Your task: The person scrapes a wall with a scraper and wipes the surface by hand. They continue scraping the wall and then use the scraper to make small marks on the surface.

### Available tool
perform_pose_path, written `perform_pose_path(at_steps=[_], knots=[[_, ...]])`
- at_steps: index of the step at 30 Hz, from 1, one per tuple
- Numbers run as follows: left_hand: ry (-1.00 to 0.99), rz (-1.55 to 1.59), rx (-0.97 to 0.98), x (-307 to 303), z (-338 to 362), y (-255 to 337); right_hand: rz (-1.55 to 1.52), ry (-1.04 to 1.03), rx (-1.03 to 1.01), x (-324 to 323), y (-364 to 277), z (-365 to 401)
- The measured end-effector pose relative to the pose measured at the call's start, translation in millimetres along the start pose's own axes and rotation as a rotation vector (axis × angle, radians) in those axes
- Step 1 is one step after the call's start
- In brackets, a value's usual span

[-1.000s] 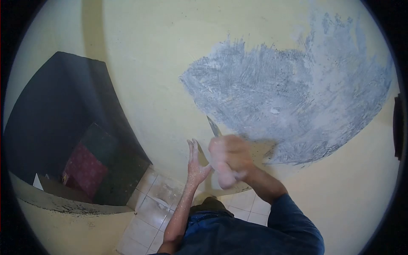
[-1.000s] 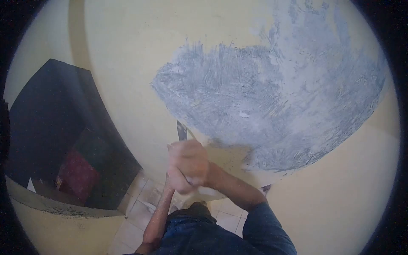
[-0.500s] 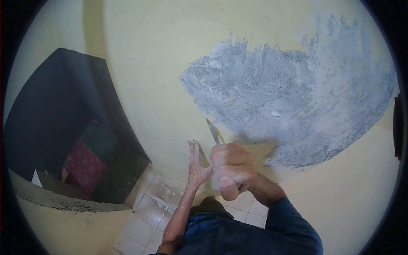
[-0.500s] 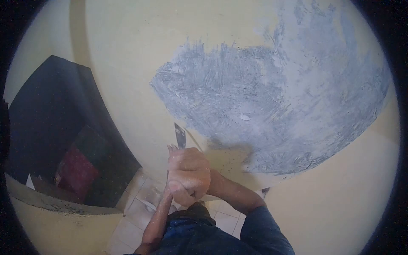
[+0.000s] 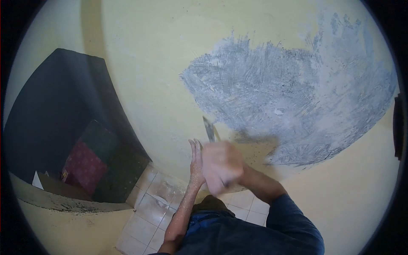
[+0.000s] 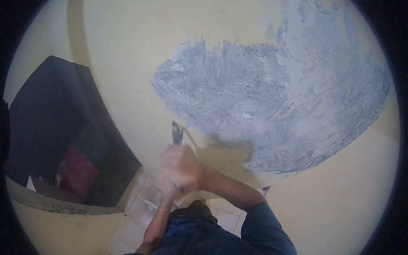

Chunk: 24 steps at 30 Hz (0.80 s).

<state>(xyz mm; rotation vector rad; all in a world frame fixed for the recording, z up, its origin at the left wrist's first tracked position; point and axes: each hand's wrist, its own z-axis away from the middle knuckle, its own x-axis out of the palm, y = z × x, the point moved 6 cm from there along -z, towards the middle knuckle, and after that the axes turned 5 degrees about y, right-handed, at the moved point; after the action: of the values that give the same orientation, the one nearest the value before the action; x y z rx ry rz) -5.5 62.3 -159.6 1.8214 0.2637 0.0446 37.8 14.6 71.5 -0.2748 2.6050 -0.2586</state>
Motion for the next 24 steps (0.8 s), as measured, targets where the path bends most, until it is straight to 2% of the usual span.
perform_pose_path(at_steps=[2,3,6,8,10,12,16,18,21,24], knots=[[-0.017,0.019,0.028,3.8,2.7,-8.1,0.074,0.044,0.041,4.8,24.7,9.7],[-0.033,-0.018,0.054,3.1,3.7,-10.5,0.071,0.062,0.006,4.5,15.7,6.9],[-0.106,-0.262,0.195,6.0,5.2,-19.0,0.089,0.128,-0.050,7.9,4.9,10.9],[-0.140,-0.348,0.238,10.3,5.4,-21.1,0.095,0.131,0.019,9.9,28.5,25.7],[-0.013,0.333,0.134,6.7,11.2,-5.5,0.067,0.090,0.057,3.5,16.3,12.3],[0.032,0.429,0.079,-3.3,12.5,16.6,0.031,0.075,0.023,7.3,-0.9,9.8],[-0.014,0.240,0.022,1.3,7.9,-12.0,0.086,0.138,0.060,8.4,20.9,22.2],[-0.017,0.232,0.019,-2.0,11.8,-13.3,0.075,0.104,0.001,14.6,8.6,13.0],[-0.014,0.238,0.014,-2.7,13.0,-14.8,-0.003,0.163,-0.034,9.6,-0.5,15.3],[-0.016,0.241,0.000,5.2,14.2,-24.2,0.084,0.102,0.037,16.8,22.2,22.4]])
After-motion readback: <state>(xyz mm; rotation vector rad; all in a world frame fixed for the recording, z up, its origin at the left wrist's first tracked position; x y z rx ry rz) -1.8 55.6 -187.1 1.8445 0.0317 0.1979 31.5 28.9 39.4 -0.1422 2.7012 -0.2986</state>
